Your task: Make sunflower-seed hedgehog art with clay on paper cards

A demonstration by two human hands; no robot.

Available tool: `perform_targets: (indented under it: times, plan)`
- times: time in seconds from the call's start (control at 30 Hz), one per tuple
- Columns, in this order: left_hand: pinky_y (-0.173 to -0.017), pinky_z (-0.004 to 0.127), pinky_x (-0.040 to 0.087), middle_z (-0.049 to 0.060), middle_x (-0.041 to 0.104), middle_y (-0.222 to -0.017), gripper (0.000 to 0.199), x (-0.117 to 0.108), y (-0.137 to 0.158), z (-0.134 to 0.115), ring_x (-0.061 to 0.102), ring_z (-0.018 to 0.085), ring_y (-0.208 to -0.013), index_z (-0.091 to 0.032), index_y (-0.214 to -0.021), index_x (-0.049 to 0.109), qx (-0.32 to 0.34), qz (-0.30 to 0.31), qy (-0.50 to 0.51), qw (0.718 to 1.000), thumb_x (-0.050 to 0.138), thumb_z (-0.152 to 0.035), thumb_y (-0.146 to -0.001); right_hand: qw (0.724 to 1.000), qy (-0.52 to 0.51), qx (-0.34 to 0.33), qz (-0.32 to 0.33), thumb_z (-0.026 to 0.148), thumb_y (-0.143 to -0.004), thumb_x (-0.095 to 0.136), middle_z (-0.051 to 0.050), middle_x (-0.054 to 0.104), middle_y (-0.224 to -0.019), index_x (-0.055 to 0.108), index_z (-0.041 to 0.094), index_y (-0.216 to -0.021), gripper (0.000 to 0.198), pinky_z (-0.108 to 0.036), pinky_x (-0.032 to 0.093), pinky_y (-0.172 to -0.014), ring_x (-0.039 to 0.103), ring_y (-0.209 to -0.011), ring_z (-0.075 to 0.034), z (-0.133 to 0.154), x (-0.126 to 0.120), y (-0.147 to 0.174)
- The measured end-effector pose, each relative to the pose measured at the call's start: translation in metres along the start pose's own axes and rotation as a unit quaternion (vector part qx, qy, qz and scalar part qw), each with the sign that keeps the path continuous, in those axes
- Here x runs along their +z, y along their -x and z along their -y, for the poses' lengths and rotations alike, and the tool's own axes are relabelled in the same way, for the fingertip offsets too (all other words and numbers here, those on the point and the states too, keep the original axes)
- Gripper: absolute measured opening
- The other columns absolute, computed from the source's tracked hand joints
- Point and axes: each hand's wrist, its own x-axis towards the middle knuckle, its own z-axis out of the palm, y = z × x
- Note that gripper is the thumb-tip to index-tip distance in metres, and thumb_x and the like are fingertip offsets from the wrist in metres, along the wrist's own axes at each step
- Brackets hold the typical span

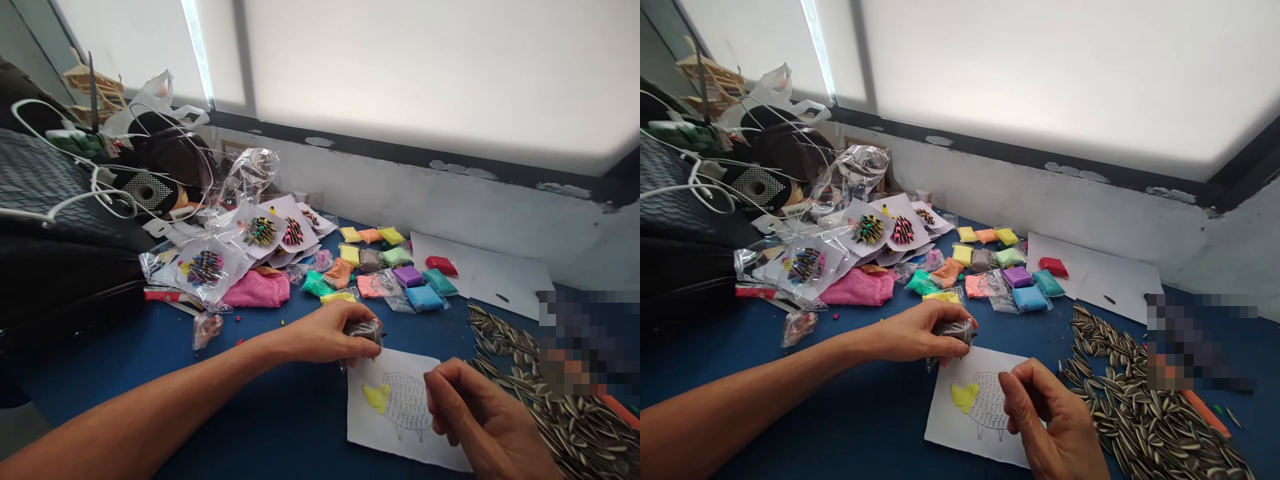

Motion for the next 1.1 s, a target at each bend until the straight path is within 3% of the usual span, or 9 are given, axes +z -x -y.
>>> perform_targets:
  times: [0.17,0.3,0.4,0.53,0.63,0.8,0.97,1.1]
  plan:
    - [-0.058,0.022,0.048,0.000,0.061,-0.076,0.040,-0.002,0.002,-0.003,0.059,0.011,-0.063,-0.011,-0.114,0.060,0.003,-0.008,-0.002,1.000,0.070,-0.026,-0.079,1.000,-0.003,0.007,0.001,0.049,-0.085,0.063,0.003,0.066,-0.059,0.070,0.027,-0.086,0.023,-0.020,0.046,-0.041,0.058,-0.045,-0.013,-0.001,0.000,0.002]
    - [-0.059,0.022,0.047,-0.002,0.061,-0.075,0.062,-0.002,0.003,-0.003,0.059,0.011,-0.063,-0.012,-0.137,0.050,0.001,-0.020,-0.012,1.000,0.069,-0.026,-0.081,0.999,-0.019,0.024,-0.031,0.052,-0.085,0.062,0.003,0.060,-0.054,0.066,0.027,-0.066,0.032,-0.020,0.046,-0.046,0.053,-0.047,-0.012,0.008,0.006,0.003]
    - [-0.059,0.023,0.047,-0.002,0.061,-0.072,0.060,0.000,0.003,-0.003,0.060,0.013,-0.063,-0.011,-0.137,0.051,0.002,-0.026,-0.028,0.999,0.067,-0.027,-0.082,0.997,-0.035,0.037,-0.061,0.051,-0.084,0.064,0.005,0.055,-0.050,0.067,0.027,-0.066,0.030,-0.020,0.046,-0.046,0.050,-0.045,-0.011,0.011,0.011,0.003]
    - [-0.060,0.025,0.047,0.001,0.062,-0.079,0.056,0.002,0.005,-0.005,0.060,0.014,-0.067,-0.011,-0.134,0.055,0.013,-0.052,-0.065,0.996,0.066,-0.026,-0.081,0.998,-0.056,0.007,-0.037,0.041,-0.079,0.071,0.002,0.072,-0.075,0.077,0.030,-0.084,0.013,-0.018,0.049,-0.049,0.063,-0.058,-0.013,0.003,0.012,0.002]
    - [-0.064,0.026,0.047,0.004,0.065,-0.088,0.054,0.002,0.006,-0.006,0.060,0.016,-0.074,-0.011,-0.131,0.059,0.027,-0.069,-0.100,0.992,0.066,-0.026,-0.080,0.997,-0.066,-0.013,-0.029,0.037,-0.080,0.070,0.002,0.076,-0.090,0.079,0.031,-0.083,0.011,-0.017,0.051,-0.054,0.066,-0.068,-0.013,-0.002,0.014,0.003]
    - [-0.070,0.027,0.047,0.007,0.067,-0.100,0.054,0.001,0.005,-0.005,0.060,0.018,-0.083,-0.009,-0.130,0.061,0.038,-0.071,-0.132,0.988,0.067,-0.027,-0.080,0.997,-0.041,0.028,-0.064,0.041,-0.080,0.071,0.006,0.064,-0.061,0.075,0.029,-0.082,0.013,-0.018,0.047,-0.044,0.055,-0.048,-0.011,0.001,0.019,0.007]
    - [-0.074,0.028,0.048,0.008,0.068,-0.105,0.052,0.001,0.006,-0.004,0.061,0.020,-0.089,-0.011,-0.129,0.062,0.047,-0.078,-0.150,0.984,0.067,-0.027,-0.080,0.997,0.023,-0.065,-0.015,0.040,-0.091,0.058,0.005,0.063,-0.061,0.066,0.026,-0.073,0.024,-0.016,0.047,-0.043,0.056,-0.048,-0.011,0.001,0.015,0.004]
    - [-0.068,0.025,0.047,0.004,0.069,-0.101,0.057,0.001,0.007,-0.007,0.061,0.014,-0.076,-0.017,-0.142,0.053,0.053,-0.082,-0.151,0.984,0.061,-0.024,-0.086,0.987,0.050,-0.153,-0.004,0.028,-0.091,0.061,0.003,0.072,-0.078,0.071,0.027,-0.092,0.010,-0.014,0.052,-0.049,0.066,-0.057,-0.010,-0.008,0.013,0.002]
